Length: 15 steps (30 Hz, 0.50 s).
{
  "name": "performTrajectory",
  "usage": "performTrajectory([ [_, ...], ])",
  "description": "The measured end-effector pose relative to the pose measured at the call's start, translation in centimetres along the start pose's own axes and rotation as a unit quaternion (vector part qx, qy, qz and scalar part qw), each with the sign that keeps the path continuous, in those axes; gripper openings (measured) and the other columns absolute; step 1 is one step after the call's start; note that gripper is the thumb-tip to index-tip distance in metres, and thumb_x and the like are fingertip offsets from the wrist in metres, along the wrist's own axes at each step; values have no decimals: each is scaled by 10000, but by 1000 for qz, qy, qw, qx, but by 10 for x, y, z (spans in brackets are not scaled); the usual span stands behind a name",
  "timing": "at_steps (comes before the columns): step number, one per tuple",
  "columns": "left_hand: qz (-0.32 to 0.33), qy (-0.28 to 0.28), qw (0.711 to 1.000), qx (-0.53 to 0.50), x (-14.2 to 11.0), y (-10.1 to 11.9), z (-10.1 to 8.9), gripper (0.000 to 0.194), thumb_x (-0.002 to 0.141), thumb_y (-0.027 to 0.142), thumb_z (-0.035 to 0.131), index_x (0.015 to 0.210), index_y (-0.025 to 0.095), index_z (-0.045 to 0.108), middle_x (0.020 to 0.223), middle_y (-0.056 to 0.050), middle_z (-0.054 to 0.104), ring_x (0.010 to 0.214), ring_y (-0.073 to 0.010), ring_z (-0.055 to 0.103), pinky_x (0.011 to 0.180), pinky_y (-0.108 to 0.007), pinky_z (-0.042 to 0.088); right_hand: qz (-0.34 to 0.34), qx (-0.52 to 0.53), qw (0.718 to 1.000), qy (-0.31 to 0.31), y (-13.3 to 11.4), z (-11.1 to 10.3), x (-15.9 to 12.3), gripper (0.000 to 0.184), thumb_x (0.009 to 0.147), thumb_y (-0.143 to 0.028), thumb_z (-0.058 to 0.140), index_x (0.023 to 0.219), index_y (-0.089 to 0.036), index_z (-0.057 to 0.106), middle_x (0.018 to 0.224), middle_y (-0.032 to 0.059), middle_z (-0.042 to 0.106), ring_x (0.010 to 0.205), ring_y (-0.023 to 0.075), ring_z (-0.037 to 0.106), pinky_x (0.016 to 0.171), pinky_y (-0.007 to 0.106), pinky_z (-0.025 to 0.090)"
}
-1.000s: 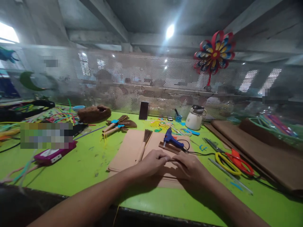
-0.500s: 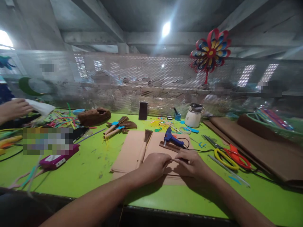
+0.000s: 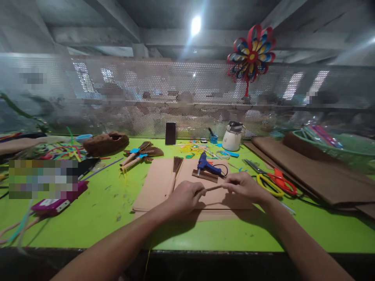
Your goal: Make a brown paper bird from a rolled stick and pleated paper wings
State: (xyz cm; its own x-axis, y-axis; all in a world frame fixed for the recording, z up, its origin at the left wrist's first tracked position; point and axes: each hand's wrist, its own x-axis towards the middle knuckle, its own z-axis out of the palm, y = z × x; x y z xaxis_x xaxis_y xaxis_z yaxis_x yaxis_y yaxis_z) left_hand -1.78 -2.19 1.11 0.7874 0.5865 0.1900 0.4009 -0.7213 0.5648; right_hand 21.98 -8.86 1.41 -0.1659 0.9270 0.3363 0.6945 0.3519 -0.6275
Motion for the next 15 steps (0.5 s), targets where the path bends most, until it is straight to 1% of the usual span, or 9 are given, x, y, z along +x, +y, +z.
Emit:
performTrajectory([
  [2,4,12,1000,26,3,-4,-2,253,836,265,435,769,152,651,667,-37,621,602,-138,500,572,-231,321,40,18,997,62,15,-12,-3,306,794,-374,576,579,-157,593,527,-10,545,499,98,448,492,222,336],
  [5,-10,37,999,34,7,-7,-3,304,855,299,410,768,156,664,653,-34,631,580,-140,506,541,-230,318,71,103,973,196,29,-23,-4,288,783,-416,587,654,-160,605,566,-8,550,491,96,431,478,230,334],
  [6,-10,49,998,26,8,-8,-2,319,863,315,403,787,159,671,676,-37,646,592,-144,519,548,-232,329,72,134,965,214,30,-22,-3,290,781,-432,586,684,-160,613,591,0,565,501,100,444,488,234,352],
  [7,-4,61,998,17,9,-8,0,326,869,329,401,817,164,677,718,-42,664,618,-149,538,568,-234,346,70,161,960,216,28,-19,-1,300,780,-447,582,710,-158,621,620,10,582,520,106,466,507,242,376],
  [8,7,72,997,8,9,-8,2,324,873,336,402,856,172,681,770,-46,679,657,-154,558,599,-238,365,72,182,960,201,24,-14,1,310,779,-461,579,737,-157,630,649,21,598,548,115,493,535,251,401],
  [10,32,90,995,-2,9,-7,6,312,876,331,406,938,186,676,872,-55,689,748,-169,584,670,-251,390,89,221,960,148,12,0,5,335,776,-487,570,809,-161,638,686,30,618,579,129,526,552,262,420],
  [11,41,97,994,-2,9,-7,7,312,879,324,404,968,189,670,911,-60,687,788,-177,588,698,-259,396,101,233,961,113,6,8,7,341,774,-492,571,829,-162,638,676,24,614,579,130,530,552,263,421],
  [13,48,102,994,4,8,-7,9,314,881,314,397,991,190,663,949,-71,677,835,-192,586,729,-277,402,119,246,959,71,-4,20,9,329,758,-477,598,833,-159,640,605,1,587,538,123,514,533,259,410],
  [15,54,99,994,1,7,-6,9,310,878,306,399,1011,193,655,979,-75,666,868,-200,579,759,-290,403,115,259,957,68,-9,28,10,296,744,-442,627,815,-155,644,567,-11,566,528,119,506,534,258,405],
])
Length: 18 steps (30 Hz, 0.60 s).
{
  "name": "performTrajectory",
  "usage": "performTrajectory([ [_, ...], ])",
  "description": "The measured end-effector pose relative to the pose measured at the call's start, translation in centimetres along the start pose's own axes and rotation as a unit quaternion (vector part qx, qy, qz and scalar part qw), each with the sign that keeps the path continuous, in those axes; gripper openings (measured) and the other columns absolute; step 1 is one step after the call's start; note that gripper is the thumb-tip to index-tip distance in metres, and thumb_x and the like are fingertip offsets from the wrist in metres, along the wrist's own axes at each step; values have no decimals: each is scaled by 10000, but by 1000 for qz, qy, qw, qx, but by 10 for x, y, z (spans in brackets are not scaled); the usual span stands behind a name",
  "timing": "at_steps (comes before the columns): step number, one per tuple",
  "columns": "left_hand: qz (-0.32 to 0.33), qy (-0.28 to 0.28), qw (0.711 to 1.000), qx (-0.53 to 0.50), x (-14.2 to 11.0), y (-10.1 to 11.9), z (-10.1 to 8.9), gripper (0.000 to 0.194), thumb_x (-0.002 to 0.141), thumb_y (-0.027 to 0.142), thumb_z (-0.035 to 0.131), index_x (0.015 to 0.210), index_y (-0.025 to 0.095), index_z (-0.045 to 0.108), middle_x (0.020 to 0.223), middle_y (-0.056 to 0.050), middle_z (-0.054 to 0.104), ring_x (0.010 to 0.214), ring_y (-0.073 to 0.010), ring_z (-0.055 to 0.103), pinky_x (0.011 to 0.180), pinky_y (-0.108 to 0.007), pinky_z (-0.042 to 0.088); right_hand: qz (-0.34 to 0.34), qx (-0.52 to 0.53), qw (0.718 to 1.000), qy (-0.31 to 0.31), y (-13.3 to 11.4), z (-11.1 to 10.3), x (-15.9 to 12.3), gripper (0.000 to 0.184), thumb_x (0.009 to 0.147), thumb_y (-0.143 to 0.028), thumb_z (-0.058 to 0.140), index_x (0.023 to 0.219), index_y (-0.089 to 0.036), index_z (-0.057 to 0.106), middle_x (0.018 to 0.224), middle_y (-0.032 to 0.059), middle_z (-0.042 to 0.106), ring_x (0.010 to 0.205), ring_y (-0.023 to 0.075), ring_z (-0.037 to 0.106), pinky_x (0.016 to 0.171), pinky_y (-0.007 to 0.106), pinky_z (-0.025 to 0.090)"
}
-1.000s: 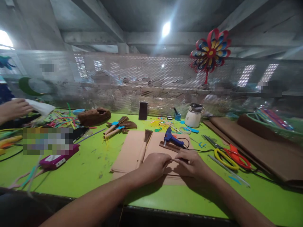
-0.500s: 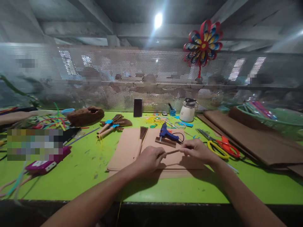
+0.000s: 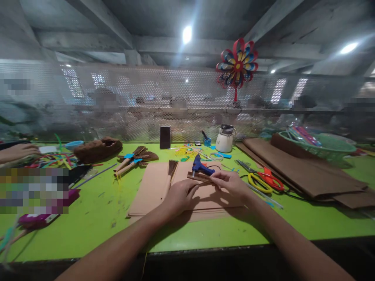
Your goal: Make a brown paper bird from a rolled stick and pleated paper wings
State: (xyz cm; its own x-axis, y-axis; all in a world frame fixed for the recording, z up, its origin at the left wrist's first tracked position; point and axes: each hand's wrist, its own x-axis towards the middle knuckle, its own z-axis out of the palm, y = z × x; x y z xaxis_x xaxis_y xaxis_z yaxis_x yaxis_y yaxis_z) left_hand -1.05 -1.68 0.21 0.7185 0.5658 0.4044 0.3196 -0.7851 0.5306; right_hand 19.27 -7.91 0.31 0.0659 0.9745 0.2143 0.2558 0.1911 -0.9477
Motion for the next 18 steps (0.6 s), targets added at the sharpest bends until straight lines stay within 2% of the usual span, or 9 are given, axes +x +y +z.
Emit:
performTrajectory([
  [4,-2,-11,997,-72,2,1,-2,281,854,307,440,998,185,647,969,-72,650,878,-190,559,766,-276,400,-27,3,1000,13,2,1,-2,237,742,-387,640,789,-155,653,590,-9,564,554,117,500,553,260,393],
  [8,-79,-46,982,-168,4,-1,-2,295,840,360,442,793,144,637,721,-29,594,654,-139,502,591,-238,372,-14,-4,1000,15,3,0,-3,261,727,-380,651,879,-168,646,635,-15,562,550,112,485,541,260,385],
  [10,-121,-76,964,-223,3,-1,-2,324,825,403,456,740,132,612,632,-2,529,559,-110,436,511,-225,325,-10,3,1000,19,4,2,-3,304,713,-383,663,928,-169,631,645,-17,562,548,111,479,536,259,383],
  [14,-152,-115,929,-319,0,5,-1,388,778,496,520,746,118,597,604,13,492,507,-75,384,458,-207,279,-8,14,1000,13,2,9,-2,349,703,-383,670,966,-158,623,672,-10,569,555,106,470,517,245,364],
  [18,-199,-133,885,-400,-3,10,5,372,787,501,517,775,131,540,563,16,498,471,-77,446,457,-203,339,-6,11,1000,10,-6,15,-2,367,671,-377,695,949,-144,634,613,-22,559,532,101,477,514,243,371],
])
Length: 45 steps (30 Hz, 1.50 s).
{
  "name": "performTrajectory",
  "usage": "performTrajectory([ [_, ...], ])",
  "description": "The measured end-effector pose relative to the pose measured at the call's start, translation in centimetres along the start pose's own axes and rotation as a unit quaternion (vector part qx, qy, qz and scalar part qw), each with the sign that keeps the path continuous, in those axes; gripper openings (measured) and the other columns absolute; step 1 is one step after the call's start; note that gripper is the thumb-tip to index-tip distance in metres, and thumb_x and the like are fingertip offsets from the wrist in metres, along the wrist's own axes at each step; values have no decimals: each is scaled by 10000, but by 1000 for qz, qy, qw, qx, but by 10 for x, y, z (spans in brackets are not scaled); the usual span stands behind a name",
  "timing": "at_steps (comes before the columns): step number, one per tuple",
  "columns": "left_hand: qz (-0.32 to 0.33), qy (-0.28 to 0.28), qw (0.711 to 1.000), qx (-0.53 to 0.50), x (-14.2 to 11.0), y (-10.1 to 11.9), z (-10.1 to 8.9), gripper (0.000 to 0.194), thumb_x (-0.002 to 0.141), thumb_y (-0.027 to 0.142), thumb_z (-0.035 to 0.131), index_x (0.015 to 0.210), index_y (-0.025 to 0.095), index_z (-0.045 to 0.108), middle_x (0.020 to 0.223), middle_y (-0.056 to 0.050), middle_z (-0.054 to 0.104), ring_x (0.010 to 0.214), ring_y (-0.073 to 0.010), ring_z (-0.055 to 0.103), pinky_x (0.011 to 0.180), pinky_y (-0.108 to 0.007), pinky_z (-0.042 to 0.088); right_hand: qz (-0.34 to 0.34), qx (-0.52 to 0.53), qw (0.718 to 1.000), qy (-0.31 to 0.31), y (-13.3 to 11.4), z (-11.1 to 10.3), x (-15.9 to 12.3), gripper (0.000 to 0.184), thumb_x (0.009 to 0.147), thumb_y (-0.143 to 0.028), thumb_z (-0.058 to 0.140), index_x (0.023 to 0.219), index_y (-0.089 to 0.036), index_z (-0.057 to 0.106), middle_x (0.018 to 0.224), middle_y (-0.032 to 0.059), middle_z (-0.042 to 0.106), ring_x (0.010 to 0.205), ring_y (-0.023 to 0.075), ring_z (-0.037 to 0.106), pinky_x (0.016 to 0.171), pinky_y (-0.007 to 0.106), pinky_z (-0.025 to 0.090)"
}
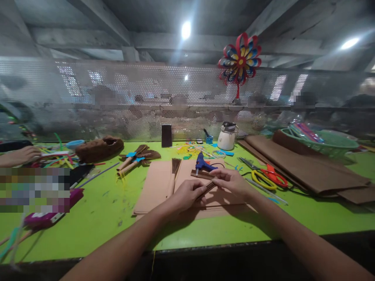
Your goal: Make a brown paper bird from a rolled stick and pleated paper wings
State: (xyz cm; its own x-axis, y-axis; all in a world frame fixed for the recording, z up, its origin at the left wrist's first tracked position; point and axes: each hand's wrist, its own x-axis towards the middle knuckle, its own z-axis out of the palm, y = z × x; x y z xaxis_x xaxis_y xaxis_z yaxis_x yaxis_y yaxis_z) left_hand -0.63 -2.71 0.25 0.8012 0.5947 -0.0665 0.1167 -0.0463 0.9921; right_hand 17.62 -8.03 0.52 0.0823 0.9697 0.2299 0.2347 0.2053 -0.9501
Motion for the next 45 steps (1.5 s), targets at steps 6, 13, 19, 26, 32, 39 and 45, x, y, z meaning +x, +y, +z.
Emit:
performTrajectory([
  [6,6,5,998,-57,5,-5,1,305,808,442,512,886,147,521,627,-5,564,467,-86,515,474,-217,416,40,60,997,42,-8,16,-2,381,626,-375,721,925,-159,624,645,-5,623,534,116,529,552,275,429],
  [13,60,70,995,-39,13,-7,-11,263,775,415,522,784,152,513,638,-2,560,513,-116,522,504,-252,435,10,78,994,81,2,32,-6,458,640,-273,716,1068,-176,588,779,20,652,611,134,564,582,267,450],
  [19,103,162,978,81,14,-14,-17,228,776,363,518,713,145,534,693,-18,581,641,-140,536,610,-260,421,-1,179,983,40,5,35,-22,689,652,-205,709,1269,-251,407,827,5,662,699,150,607,631,272,477],
  [26,155,68,973,160,10,-9,-13,290,808,402,512,887,134,590,828,-47,626,741,-161,550,659,-259,408,8,197,980,8,0,36,-24,701,631,-170,709,1269,-251,429,993,41,655,847,180,613,719,302,473],
  [32,164,122,948,243,10,-10,-14,323,854,404,418,800,146,604,737,-29,604,680,-150,522,622,-251,381,46,224,972,57,3,47,-20,537,656,-218,714,1156,-242,521,833,11,671,692,147,610,632,273,478],
  [39,162,145,959,181,11,-7,-17,331,834,417,433,750,148,608,706,-18,599,673,-144,521,627,-242,392,25,236,968,79,6,67,-19,524,646,-211,708,1139,-235,531,912,37,682,788,200,635,711,341,509],
  [45,115,200,962,143,7,1,-16,343,792,433,478,602,155,543,578,20,510,563,-114,441,544,-228,357,2,227,972,67,5,62,-26,633,642,-196,722,1217,-251,465,1096,60,637,971,229,596,855,401,465],
])
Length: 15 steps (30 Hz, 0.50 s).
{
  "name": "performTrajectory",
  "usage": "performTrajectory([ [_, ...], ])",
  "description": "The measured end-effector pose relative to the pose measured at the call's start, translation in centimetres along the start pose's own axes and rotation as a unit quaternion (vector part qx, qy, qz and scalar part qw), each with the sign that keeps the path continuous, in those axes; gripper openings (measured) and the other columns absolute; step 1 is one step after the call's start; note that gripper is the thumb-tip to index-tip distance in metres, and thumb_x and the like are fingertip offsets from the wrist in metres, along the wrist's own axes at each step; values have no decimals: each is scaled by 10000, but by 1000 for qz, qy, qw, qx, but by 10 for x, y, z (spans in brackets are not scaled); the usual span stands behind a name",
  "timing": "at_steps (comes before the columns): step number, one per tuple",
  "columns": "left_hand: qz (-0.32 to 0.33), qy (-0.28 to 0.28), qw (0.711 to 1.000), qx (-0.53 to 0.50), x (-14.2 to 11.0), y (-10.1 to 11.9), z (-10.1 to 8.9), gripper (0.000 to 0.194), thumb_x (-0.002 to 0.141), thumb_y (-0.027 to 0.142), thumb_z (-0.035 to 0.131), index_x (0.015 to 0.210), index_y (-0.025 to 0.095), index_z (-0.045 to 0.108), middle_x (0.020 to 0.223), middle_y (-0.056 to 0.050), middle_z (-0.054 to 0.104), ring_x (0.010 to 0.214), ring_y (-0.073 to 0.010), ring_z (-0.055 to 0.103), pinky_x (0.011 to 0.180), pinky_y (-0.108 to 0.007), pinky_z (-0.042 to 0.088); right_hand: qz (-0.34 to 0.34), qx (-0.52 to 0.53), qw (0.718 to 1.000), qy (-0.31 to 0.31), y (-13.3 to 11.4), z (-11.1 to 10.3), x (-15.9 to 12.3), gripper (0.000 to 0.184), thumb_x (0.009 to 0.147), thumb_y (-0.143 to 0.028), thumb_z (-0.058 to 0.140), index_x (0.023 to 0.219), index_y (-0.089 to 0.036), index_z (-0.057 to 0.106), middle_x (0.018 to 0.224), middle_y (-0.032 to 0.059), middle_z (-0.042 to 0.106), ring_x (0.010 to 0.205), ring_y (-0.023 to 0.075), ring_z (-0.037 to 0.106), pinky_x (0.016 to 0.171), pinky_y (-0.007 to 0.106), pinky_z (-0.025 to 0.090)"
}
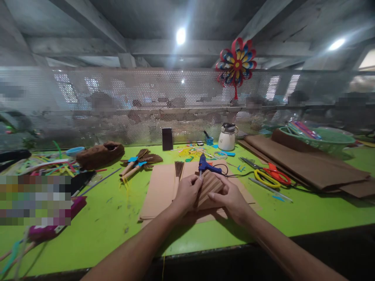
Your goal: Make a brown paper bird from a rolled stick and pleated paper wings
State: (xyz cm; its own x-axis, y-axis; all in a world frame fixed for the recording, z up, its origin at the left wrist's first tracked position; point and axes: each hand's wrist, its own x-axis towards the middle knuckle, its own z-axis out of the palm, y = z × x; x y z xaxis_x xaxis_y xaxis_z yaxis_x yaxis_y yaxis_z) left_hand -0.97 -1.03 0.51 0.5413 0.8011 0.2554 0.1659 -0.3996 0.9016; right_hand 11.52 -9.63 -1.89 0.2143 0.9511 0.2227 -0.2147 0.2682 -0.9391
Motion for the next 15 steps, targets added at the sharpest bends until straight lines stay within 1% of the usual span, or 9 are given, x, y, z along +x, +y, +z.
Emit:
performTrajectory([
  [3,-11,17,1000,-2,2,0,-1,372,774,453,494,545,159,493,529,35,458,528,-101,405,521,-225,338,1,7,1000,-7,-1,-1,-5,675,628,-187,731,1232,-268,442,1105,54,632,989,232,585,869,413,460],
  [7,-49,24,996,-66,6,-2,-5,367,760,491,503,599,161,499,519,40,472,483,-98,409,485,-225,330,3,16,1000,-22,-2,2,-10,706,624,-200,738,1255,-266,427,1092,61,633,988,241,589,856,419,462],
  [9,-65,3,993,-96,6,-3,-6,380,761,511,501,615,161,497,511,40,472,455,-91,399,464,-221,318,10,12,1000,-16,-3,3,-10,696,624,-203,737,1249,-270,437,1058,56,647,955,240,603,834,414,471],
  [12,-60,-52,988,-131,4,-4,-3,402,767,537,497,702,144,553,571,19,515,500,-96,445,487,-219,343,4,16,1000,5,-3,0,-9,653,637,-203,727,1228,-277,456,1029,44,656,929,230,612,823,399,477],
  [15,-53,-102,985,-130,2,-8,0,388,708,505,601,820,133,594,708,-19,589,600,-120,514,539,-227,379,-5,33,999,21,-3,-3,-8,662,657,-208,719,1247,-283,429,994,39,664,897,222,622,803,393,487],
])
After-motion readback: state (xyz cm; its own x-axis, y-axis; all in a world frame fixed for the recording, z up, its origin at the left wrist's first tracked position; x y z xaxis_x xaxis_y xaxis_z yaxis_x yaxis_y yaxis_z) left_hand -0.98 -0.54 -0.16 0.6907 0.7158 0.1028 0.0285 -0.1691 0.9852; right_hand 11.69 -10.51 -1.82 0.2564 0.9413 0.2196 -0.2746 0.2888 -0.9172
